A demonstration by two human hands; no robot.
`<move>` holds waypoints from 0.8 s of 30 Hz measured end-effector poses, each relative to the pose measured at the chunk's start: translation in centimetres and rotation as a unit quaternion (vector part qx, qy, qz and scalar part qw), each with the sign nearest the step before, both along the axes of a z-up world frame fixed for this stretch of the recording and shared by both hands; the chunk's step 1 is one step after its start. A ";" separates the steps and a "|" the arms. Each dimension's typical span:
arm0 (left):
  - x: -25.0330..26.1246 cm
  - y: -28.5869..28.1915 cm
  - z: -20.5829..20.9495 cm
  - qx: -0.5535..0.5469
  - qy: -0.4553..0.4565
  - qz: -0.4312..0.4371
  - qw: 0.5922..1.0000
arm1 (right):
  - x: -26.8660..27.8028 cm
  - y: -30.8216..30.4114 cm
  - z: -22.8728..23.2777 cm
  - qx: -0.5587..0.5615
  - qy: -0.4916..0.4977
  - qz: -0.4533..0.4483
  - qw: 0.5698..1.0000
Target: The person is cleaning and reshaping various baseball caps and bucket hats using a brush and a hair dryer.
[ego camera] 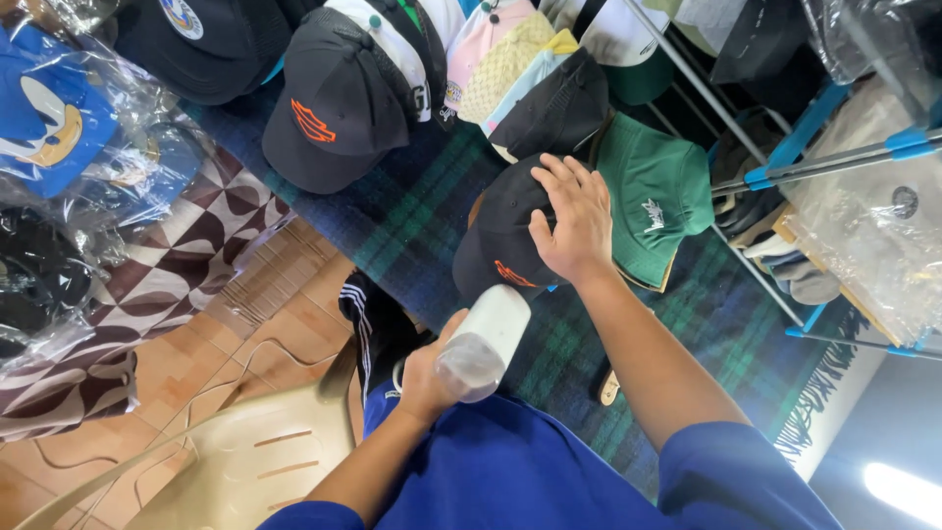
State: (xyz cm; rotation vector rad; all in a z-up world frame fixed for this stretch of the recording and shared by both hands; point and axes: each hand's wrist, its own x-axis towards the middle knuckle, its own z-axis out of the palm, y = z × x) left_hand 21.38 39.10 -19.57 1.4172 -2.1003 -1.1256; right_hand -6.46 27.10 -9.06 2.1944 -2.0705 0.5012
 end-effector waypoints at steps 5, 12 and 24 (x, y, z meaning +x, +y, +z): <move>1.1 -4.9 -1.4 -0.113 0.117 0.159 0.974 | 0.2 -0.1 0.2 -0.015 -0.011 -0.003 1.000; -0.2 -3.3 2.7 -0.181 0.085 0.109 0.974 | 0.2 -0.1 0.0 -0.026 -0.016 -0.002 1.000; -0.2 -0.2 3.6 0.164 -0.036 -0.131 0.977 | -1.5 3.3 -1.2 -0.184 -0.296 -0.086 0.934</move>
